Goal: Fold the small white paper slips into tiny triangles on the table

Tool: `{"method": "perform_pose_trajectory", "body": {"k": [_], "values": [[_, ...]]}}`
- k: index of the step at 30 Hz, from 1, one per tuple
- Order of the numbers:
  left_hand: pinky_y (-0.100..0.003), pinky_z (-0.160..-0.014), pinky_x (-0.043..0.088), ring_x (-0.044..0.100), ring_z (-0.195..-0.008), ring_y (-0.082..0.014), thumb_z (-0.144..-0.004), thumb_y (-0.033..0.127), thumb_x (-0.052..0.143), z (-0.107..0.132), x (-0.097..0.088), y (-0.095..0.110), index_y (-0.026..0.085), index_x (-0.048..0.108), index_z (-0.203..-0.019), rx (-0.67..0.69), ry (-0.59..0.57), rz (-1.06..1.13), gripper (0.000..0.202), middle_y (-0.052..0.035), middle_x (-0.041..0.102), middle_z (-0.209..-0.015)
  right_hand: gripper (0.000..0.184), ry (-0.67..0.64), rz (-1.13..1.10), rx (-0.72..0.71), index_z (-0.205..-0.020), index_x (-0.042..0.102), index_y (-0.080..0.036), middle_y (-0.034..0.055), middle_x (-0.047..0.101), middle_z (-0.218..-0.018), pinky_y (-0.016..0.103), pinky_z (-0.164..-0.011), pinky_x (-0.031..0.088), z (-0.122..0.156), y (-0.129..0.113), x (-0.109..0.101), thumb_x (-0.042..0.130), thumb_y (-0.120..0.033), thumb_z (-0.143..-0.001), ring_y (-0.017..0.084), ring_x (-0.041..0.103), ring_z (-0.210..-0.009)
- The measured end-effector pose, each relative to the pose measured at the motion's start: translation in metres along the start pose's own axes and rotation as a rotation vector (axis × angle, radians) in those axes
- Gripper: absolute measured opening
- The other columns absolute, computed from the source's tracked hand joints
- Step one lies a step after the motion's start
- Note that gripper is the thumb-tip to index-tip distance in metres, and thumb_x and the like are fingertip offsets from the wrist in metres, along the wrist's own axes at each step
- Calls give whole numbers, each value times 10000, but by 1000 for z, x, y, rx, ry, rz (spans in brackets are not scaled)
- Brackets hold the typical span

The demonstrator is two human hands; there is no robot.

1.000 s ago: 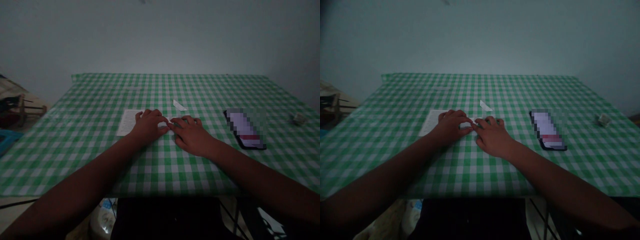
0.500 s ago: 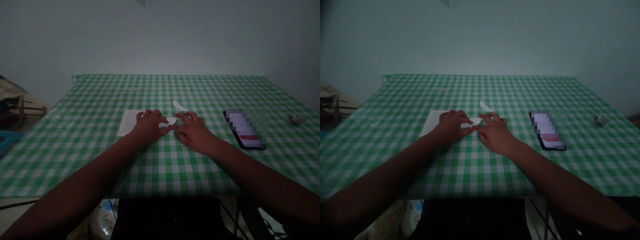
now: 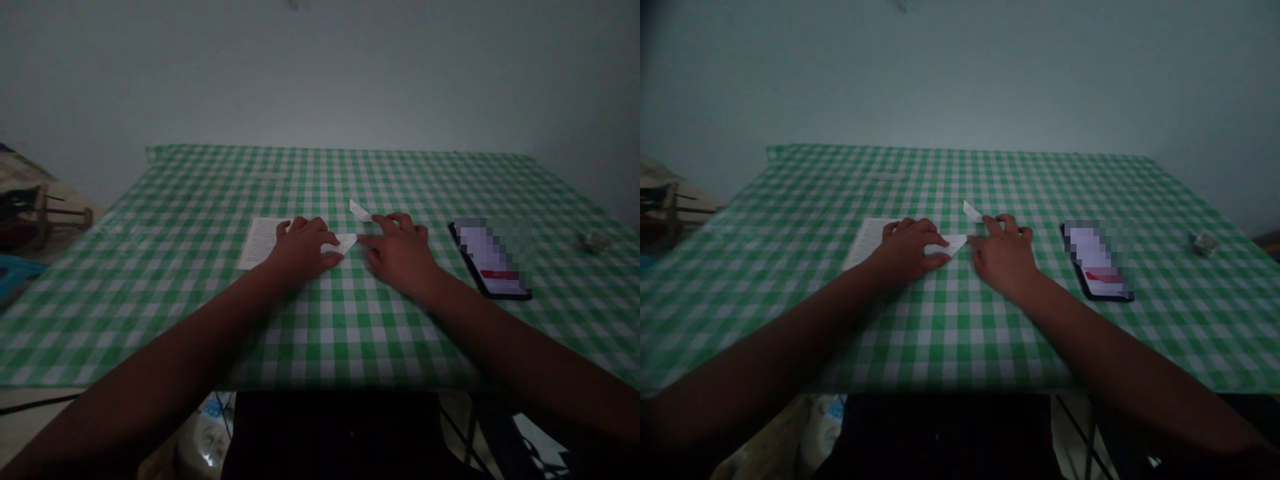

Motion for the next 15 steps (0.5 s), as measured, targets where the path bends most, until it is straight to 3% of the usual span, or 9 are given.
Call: {"method": "perform_pose_trajectory", "body": {"k": [4,8,11,15], "values": [[-578,-1066,293,530,-1143,-272,-883,489,649,0,0,3,346,740,-1065,30,-1,2,249,-13,646,-1185,332,54,-65,19,-1160,756,-278,113,538,-1461,581,-877,400,-4,10,-2,535,-303,-913,419,395,-1279],[-518,-1001,344,544,-1099,-263,-955,415,556,2,-1,11,334,755,-1041,68,-14,-35,231,-21,673,-1118,298,151,-214,-88,-1081,758,-198,117,642,-1278,467,-897,409,-9,6,-5,529,-312,-929,320,503,-1154],[-499,-994,338,542,-1100,-261,-953,390,560,3,1,14,332,752,-1048,72,-38,-50,222,-20,677,-1113,287,112,-261,-181,-1024,750,-198,97,686,-1090,418,-873,400,-12,-4,2,506,-336,-958,270,553,-1029],[-482,-1015,317,541,-1111,-251,-939,398,584,2,3,11,353,748,-1049,38,-38,-48,203,-5,674,-1134,235,52,-229,-182,-933,737,-210,71,688,-973,395,-842,378,-12,-10,9,539,-337,-951,256,563,-972]]}}
Point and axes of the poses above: each hand's wrist, its own z-axis away from the middle knuckle, its own x-axis out of the palm, y = z × x, the point moved 9 cm from there along -z, towards the middle knuckle
